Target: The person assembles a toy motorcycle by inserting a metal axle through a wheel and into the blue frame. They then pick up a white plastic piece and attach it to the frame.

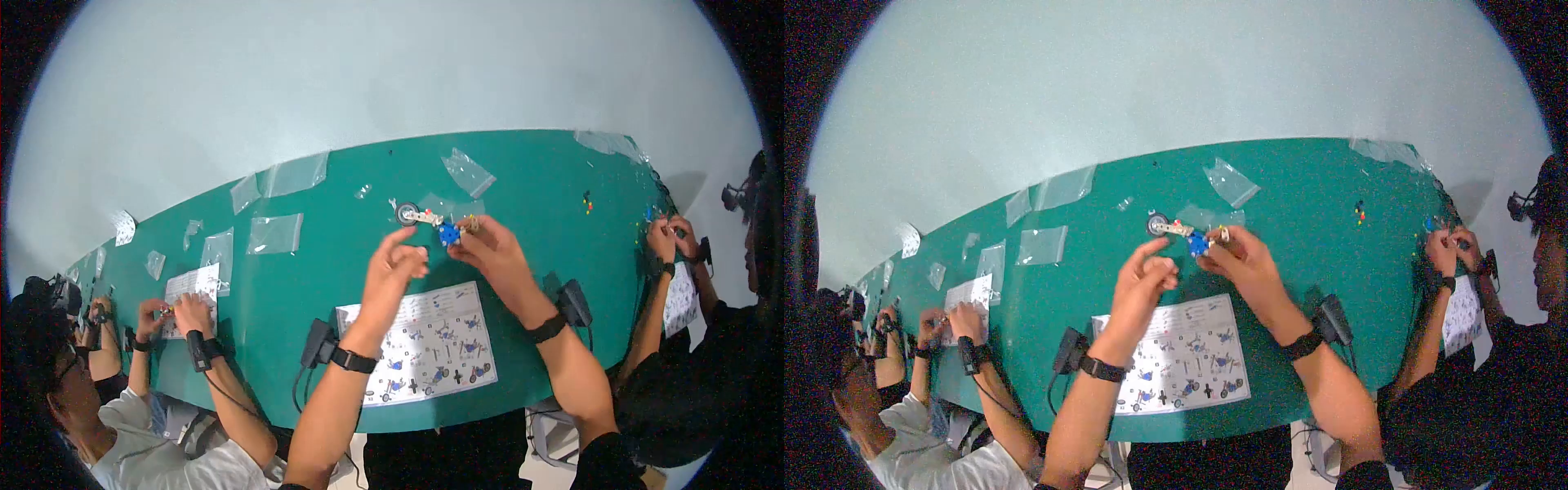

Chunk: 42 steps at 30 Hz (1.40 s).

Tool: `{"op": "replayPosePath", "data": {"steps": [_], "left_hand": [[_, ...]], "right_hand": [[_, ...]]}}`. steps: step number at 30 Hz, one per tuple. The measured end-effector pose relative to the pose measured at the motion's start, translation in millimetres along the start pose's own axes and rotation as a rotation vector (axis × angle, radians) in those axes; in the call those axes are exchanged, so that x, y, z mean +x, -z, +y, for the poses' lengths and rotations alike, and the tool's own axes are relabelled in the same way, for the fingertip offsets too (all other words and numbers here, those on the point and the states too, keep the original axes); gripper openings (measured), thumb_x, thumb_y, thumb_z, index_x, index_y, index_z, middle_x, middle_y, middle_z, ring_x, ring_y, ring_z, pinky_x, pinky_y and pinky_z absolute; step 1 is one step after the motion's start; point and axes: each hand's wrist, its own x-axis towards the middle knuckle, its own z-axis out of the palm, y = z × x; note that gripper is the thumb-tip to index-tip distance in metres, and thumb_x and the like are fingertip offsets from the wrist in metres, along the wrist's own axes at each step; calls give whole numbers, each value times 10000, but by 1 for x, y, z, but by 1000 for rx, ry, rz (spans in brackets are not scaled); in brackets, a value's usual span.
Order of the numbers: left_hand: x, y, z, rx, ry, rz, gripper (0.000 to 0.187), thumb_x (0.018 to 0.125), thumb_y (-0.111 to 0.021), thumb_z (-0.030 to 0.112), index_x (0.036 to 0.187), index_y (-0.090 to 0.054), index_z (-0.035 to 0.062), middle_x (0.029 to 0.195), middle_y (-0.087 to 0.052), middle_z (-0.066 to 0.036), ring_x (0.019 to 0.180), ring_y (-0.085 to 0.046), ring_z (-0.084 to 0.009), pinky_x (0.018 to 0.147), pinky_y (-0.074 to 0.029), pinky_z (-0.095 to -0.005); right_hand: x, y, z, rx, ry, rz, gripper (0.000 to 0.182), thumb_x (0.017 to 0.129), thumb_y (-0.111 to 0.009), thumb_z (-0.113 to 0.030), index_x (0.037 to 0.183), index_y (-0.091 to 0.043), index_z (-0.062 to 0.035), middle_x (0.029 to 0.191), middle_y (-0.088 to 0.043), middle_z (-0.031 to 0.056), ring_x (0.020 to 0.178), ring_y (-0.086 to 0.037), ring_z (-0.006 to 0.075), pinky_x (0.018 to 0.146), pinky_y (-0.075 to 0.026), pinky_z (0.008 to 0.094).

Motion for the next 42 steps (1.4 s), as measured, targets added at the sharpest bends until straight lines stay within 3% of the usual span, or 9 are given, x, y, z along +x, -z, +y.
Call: {"op": "replayPosePath", "data": {"steps": [2,5,16,22,25,28,34,40,42], "left_hand": [[-2,-8,-5,-94,52,-41,369,1068,-625,168,1404,-545,38,1183,-704,-84,1023,-687,-132,851,-529,-269],[-5,-21,-2,-142,87,39,306,1082,-604,183,1360,-580,60,1216,-700,-57,1046,-685,-131,855,-523,-279],[5,4,5,-319,-80,217,187,1068,-625,168,1230,-614,76,1083,-680,-21,961,-654,-128,826,-524,-289],[10,7,12,-265,-113,213,168,1068,-604,141,1210,-608,50,1091,-688,-52,976,-686,-161,836,-562,-308],[9,6,8,-197,-120,182,159,1067,-607,139,1192,-610,41,1088,-687,-56,979,-692,-158,840,-580,-299],[6,0,8,-177,-94,145,128,1064,-614,131,1151,-620,37,1063,-689,-55,967,-694,-148,841,-593,-292],[10,9,2,-260,-94,127,72,1052,-641,110,1072,-656,42,1012,-707,-36,955,-694,-129,871,-594,-290],[9,4,1,-344,-103,168,70,1045,-661,116,1083,-669,58,1031,-718,-31,967,-690,-115,875,-587,-285],[10,6,1,-334,-111,159,76,1046,-662,125,1087,-670,61,1039,-720,-35,966,-689,-115,875,-586,-285]], "right_hand": [[7,-4,9,-52,49,-11,244,1053,-629,-99,1271,-608,8,1143,-694,84,1027,-701,158,936,-591,323],[9,-12,18,-92,120,-51,256,1042,-636,-78,1279,-608,16,1165,-695,89,1027,-711,164,932,-593,316],[25,-24,14,-327,149,-234,268,1043,-654,-112,1273,-610,19,1155,-689,91,977,-718,175,871,-593,300],[32,-45,2,-274,66,-44,203,1037,-676,-161,1177,-669,-14,1017,-723,59,909,-683,111,785,-561,261],[41,-36,8,-453,131,-56,193,1048,-663,-197,1129,-677,-22,950,-689,18,775,-641,72,648,-517,227],[49,-35,13,-431,200,-54,162,1017,-691,-153,1081,-694,-5,931,-708,27,755,-640,81,648,-514,248],[44,-47,12,-329,95,-10,151,1009,-690,-165,985,-699,-16,825,-668,9,629,-588,59,535,-452,240],[33,-52,16,-312,89,118,155,1013,-673,-177,1010,-688,-23,859,-678,28,632,-643,92,520,-465,246],[31,-53,16,-78,-17,110,137,1017,-652,-158,1017,-678,-24,883,-681,42,650,-657,112,543,-484,248]]}}
